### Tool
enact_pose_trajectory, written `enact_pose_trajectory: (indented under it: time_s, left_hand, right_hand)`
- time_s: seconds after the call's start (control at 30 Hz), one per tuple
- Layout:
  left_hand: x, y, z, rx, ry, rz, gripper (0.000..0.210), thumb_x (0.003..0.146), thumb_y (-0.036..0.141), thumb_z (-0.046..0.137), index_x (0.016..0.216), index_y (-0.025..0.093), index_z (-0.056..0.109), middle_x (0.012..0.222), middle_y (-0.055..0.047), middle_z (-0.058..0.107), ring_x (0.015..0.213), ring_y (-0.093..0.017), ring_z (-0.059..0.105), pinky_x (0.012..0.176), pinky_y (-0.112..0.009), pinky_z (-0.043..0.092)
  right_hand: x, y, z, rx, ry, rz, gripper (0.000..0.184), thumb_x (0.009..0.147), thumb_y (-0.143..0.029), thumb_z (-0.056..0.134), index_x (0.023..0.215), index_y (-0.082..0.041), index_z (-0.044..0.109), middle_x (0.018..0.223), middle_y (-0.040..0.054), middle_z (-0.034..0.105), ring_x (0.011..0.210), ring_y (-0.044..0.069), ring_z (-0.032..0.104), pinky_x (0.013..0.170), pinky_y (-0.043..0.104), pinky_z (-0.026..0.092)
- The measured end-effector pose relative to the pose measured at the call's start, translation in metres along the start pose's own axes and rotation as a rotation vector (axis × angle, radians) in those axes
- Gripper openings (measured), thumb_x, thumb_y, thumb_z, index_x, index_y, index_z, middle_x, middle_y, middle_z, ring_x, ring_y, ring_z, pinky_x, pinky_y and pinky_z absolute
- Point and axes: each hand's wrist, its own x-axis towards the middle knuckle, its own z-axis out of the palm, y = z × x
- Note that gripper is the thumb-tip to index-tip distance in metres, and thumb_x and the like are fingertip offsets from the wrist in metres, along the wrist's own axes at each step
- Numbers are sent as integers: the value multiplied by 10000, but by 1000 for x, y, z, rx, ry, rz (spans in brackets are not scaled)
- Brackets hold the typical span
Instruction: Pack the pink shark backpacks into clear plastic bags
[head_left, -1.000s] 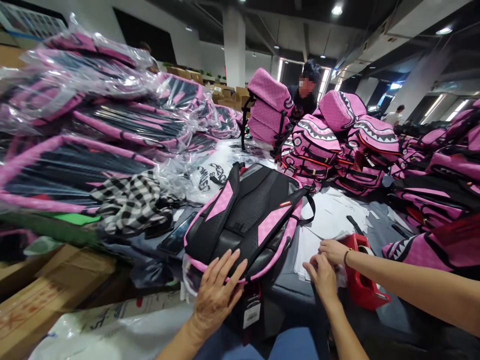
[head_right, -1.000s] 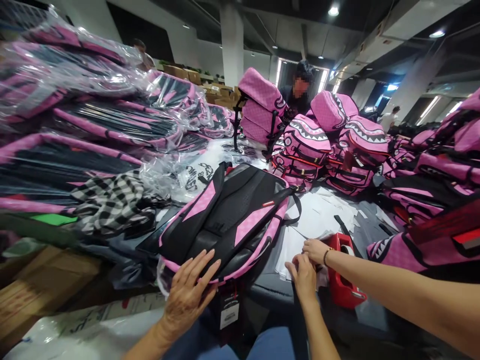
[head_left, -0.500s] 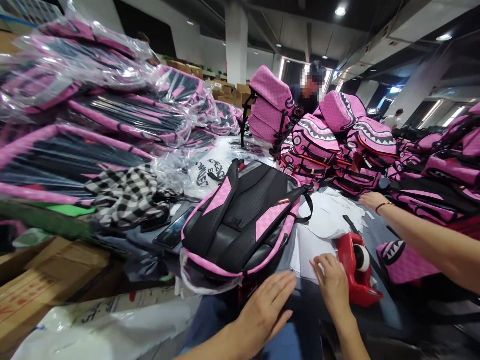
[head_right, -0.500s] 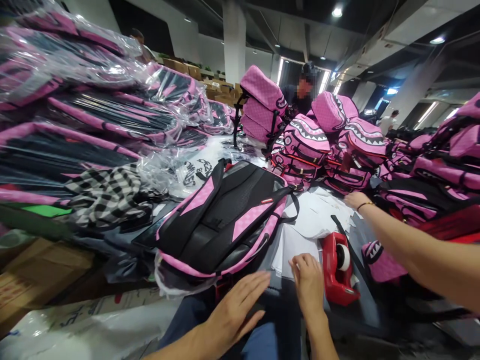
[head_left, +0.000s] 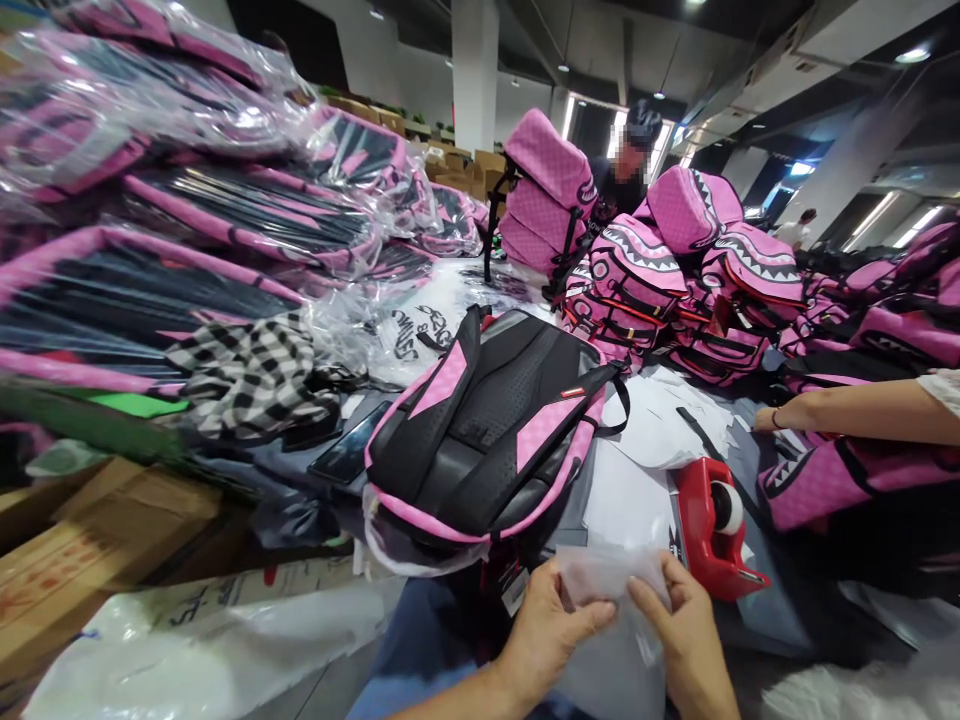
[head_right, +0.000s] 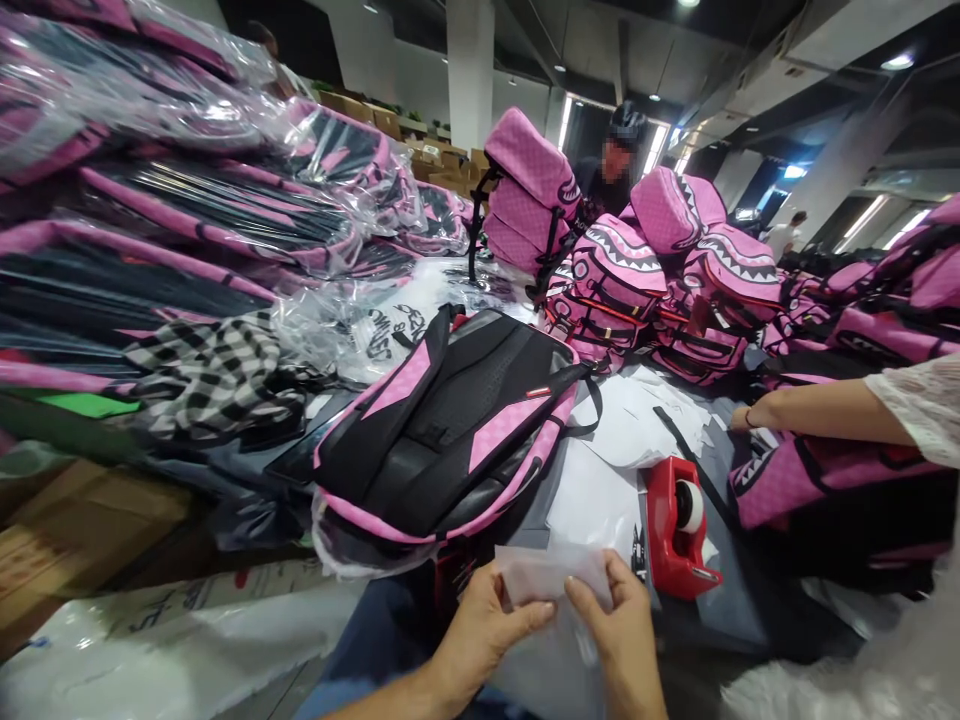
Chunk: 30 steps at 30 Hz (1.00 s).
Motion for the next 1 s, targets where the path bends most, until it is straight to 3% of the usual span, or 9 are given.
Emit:
enact_pose_trajectory:
  time_s: [0.1,0.17,0.3,0.43,0.53,0.67,0.83,0.9,1.0]
  left_hand:
    - [-1,-1,-14,14,16,-8,565,625,449,904,1087,177,725,1018,-82,775,925,-239,705,837,-307,558]
    - [0,-2,-27,70,26,4,439,711,490,846,998,175,743,938,-61,767,874,-211,696,793,-269,555]
    - [-6,-7,-49,246,81,71,328,821,497,754,910,181,763,827,-31,745,764,-175,686,698,-219,554]
    - [-23,-15,-65,439,94,344,241,895,391,695,1062,234,771,965,-41,782,848,-194,735,761,-227,589]
    - [-38,-12,-78,582,100,636,191,946,264,625,1082,267,759,925,-28,778,799,-165,735,733,-206,593]
    - [-57,-5,-87,688,171,874,276,988,189,551,1207,297,681,912,-27,758,849,-156,722,770,-235,600]
    - [-73,-8,-90,765,227,900,310,1026,292,516,1330,298,577,941,-42,753,892,-151,709,775,-247,599]
    - [-76,-11,-94,800,226,868,313,1039,325,482,1336,289,572,948,-47,752,899,-148,711,776,-235,593]
    - [-76,-12,-104,880,177,763,332,1028,374,498,1324,255,591,1028,-78,751,968,-181,713,863,-282,592]
  right_hand:
    - [7,1,20,78,100,2,502,618,-611,841,789,-174,664,723,35,672,669,186,603,634,273,511]
    - [9,0,21,44,94,-21,504,550,-581,885,685,-176,617,625,-7,588,603,141,517,570,235,448]
    - [6,3,15,153,-88,24,541,531,-574,903,776,-181,623,659,-34,550,613,114,470,566,212,385]
    - [8,9,25,252,-242,165,578,553,-646,869,822,-176,667,683,-16,566,598,114,467,548,222,358]
    - [14,9,39,210,-272,94,493,654,-628,824,686,-174,634,645,-20,531,599,107,440,572,227,364]
    - [14,9,53,296,-319,99,463,632,-559,871,816,-201,643,693,-26,569,636,120,492,615,228,401]
    - [8,22,63,347,-502,250,567,629,-691,817,871,-200,668,720,-12,563,643,139,519,605,243,431]
    - [7,25,63,252,-524,158,536,667,-701,782,744,-184,665,722,8,559,656,150,519,598,252,451]
    - [12,21,52,-8,-359,-94,427,773,-622,732,742,-196,716,773,46,638,699,181,582,622,255,497]
